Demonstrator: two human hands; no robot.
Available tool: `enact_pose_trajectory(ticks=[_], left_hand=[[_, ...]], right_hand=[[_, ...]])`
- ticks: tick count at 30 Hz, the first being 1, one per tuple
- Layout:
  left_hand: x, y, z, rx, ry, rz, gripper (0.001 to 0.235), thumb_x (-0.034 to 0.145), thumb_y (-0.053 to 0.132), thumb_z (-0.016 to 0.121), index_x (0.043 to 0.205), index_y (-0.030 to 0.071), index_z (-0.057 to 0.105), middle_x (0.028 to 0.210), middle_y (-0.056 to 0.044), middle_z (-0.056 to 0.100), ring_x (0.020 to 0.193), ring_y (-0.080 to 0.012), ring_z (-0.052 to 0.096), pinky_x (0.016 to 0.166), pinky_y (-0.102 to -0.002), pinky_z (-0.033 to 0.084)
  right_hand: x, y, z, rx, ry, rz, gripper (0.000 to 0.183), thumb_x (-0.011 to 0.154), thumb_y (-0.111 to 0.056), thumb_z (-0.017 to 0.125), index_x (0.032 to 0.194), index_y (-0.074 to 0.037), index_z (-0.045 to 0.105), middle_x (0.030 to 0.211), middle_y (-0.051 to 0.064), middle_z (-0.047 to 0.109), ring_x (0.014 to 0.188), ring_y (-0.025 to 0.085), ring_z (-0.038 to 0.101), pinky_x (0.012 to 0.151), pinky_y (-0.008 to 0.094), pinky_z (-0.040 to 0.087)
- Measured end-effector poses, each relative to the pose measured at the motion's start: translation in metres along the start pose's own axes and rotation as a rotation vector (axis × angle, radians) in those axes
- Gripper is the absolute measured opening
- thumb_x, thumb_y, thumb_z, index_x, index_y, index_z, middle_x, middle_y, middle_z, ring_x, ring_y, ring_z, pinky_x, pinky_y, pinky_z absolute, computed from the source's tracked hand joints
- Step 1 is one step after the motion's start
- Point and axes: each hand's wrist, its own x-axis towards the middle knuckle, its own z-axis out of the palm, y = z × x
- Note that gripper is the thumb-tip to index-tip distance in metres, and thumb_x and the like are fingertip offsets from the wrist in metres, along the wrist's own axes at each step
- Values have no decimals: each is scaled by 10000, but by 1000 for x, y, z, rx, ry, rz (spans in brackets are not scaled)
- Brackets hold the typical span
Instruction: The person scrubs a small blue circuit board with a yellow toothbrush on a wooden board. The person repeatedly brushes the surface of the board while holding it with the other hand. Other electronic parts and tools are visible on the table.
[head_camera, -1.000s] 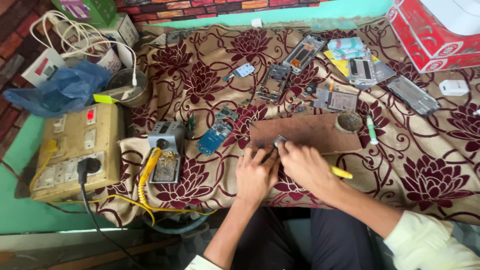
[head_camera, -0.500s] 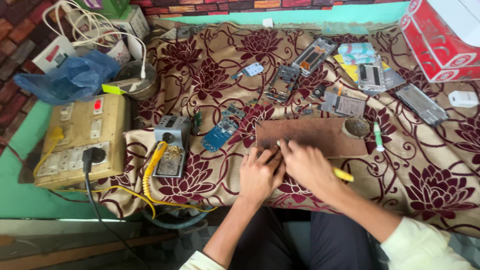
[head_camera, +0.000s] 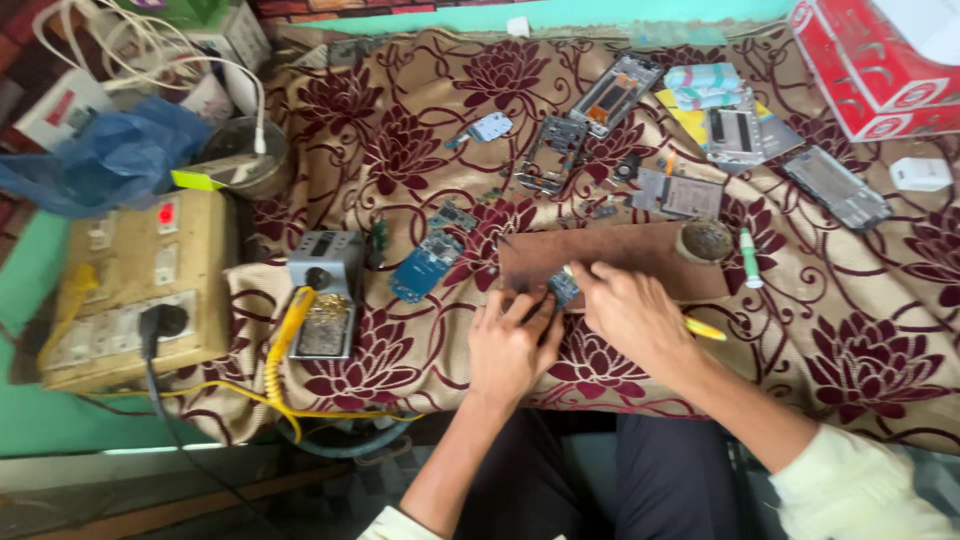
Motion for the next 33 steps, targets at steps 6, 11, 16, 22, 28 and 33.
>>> enact_pose_trajectory(ticks=[6,11,16,22,28,33], left_hand=[[0,1,-2,8,-3,1,216,826,193,796,1009,78,814,1099,9,732,960,-223,618,728,-365,509],[3,-1,-5,-12,-19,2,220,821,199,792,1002,75,808,1094,13,728,962,-228,614,743,-365,514],[-2,-2,-2,-30,-31,-13,224,830,190,787,1021,77,812,1116,19,731,967,-218,618,743,-366,512],[4,1,-4,-13,-18,-23,200,826,200,790,992,90,812,1083,26,728,975,-223,619,747,-368,516],[0,1,-2,-37,-25,-16,227,819,203,801,1007,76,816,1086,19,732,977,-220,624,749,-368,521],[-1,0,0,-16,29,-5,181,825,185,808,971,81,790,1069,28,741,973,-211,627,761,-369,529]], right_hand=[[-3,-4,1,-43,-104,-21,526,772,-47,653,1288,52,646,945,186,696,690,341,725,613,432,604],[-18,-8,-15,-3,-97,36,494,778,-18,629,1270,25,659,933,177,689,668,333,727,610,435,600],[4,-5,0,-16,-145,35,456,818,-38,643,1269,30,658,929,167,688,684,338,724,615,436,598],[-12,-2,-16,-21,-121,28,496,786,-5,653,1282,9,660,914,162,692,672,328,724,602,425,599],[-7,-2,-4,-35,-121,14,536,777,-28,684,1305,46,635,974,178,696,705,330,731,624,416,605],[-21,-8,1,-23,-157,78,614,747,-14,706,1338,111,596,1036,250,685,672,332,731,613,391,606]])
